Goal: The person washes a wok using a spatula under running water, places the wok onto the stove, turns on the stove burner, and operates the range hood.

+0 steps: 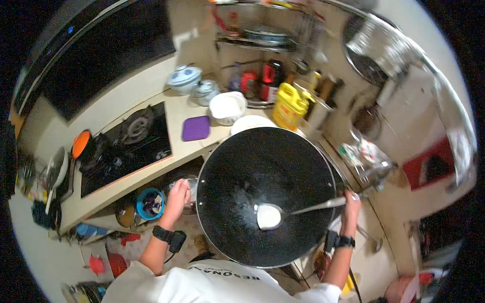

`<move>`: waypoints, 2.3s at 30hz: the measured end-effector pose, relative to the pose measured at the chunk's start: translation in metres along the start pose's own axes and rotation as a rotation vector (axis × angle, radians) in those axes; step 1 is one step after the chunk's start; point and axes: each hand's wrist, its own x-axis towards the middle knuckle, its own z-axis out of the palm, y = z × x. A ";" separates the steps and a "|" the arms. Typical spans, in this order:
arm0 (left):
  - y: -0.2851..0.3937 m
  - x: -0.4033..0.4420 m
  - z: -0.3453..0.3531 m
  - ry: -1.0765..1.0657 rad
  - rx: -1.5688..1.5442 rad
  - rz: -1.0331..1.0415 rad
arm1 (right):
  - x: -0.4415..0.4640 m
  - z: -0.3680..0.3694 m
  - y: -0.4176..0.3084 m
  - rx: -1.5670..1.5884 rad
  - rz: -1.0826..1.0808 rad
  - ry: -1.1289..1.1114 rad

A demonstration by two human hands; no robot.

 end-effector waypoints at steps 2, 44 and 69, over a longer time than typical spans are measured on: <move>0.013 0.007 -0.019 -0.040 -0.035 0.038 | -0.010 0.007 -0.018 0.081 -0.041 -0.057; 0.054 0.234 -0.497 0.957 -0.041 0.275 | 0.068 0.857 -0.187 -0.151 -0.400 -0.787; 0.215 0.072 -0.382 0.817 0.721 1.253 | -0.085 0.664 -0.235 0.448 -0.268 -0.727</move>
